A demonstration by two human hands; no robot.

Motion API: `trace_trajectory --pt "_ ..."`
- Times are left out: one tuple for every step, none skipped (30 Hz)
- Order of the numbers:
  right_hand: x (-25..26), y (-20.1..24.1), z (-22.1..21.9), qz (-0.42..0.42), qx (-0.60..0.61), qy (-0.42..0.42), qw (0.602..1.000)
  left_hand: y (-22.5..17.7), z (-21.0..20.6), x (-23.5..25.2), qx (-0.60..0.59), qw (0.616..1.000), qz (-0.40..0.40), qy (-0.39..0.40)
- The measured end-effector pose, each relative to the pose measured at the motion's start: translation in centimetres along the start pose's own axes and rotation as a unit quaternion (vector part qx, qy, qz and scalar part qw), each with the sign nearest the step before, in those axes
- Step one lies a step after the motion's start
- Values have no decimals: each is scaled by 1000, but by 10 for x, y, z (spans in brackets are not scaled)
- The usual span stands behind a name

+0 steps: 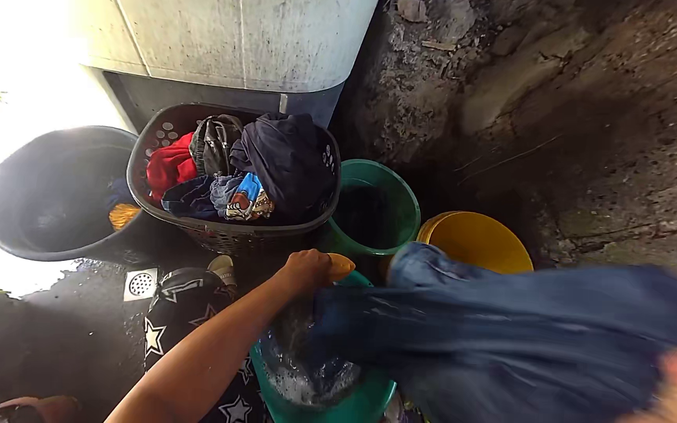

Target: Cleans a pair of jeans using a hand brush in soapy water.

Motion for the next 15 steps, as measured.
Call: trace_trajectory --pt "-4 -17 -21 1 -17 11 1000 0 0 0 3 1000 3 1" --pt "-11 -37 -42 -1 -45 43 998 0 -1 1 6 1000 5 4" --pt "-20 -63 -60 -19 -90 96 991 1 -2 1 7 1000 7 6" --pt "-29 -92 -74 -36 -143 168 975 1 -2 1 4 1000 11 8" --pt "-39 -122 -84 -48 -194 249 948 2 -1 0 4 1000 17 9" --pt "-48 -153 -89 -59 -233 319 917 3 -1 -1 8 1000 25 11" --pt "-56 -182 -89 -77 -260 371 888 4 0 -1 12 999 32 13" --pt "-63 -207 -85 -103 -288 402 863 6 0 -1 15 999 39 14" --pt "-72 -229 -77 -141 -318 423 836 7 0 -1 20 999 45 16" --pt "-83 -250 -67 -192 -349 443 804 7 0 -1 25 998 48 18" --pt "-98 -271 -56 -247 -372 461 767 8 0 0 31 998 51 20" --pt "-117 -293 -44 -306 -387 485 722 8 -1 0 37 998 53 22" --pt "-140 -314 -34 -359 -390 503 683 8 -2 1 42 997 54 27" --pt "-162 -332 -25 -405 -380 507 659 8 -3 2 46 997 55 30" --pt "-183 -347 -18 -440 -366 496 653 8 -4 3 51 996 58 34"
Point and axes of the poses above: each hand's wrist, its own x-axis towards the middle knuckle, its own z-axis out of the back of the hand, y = z × x, the point moved 4 cm from there along x, towards the middle knuckle, and after that the axes turned 6 degrees about y, right-handed, at the moved point
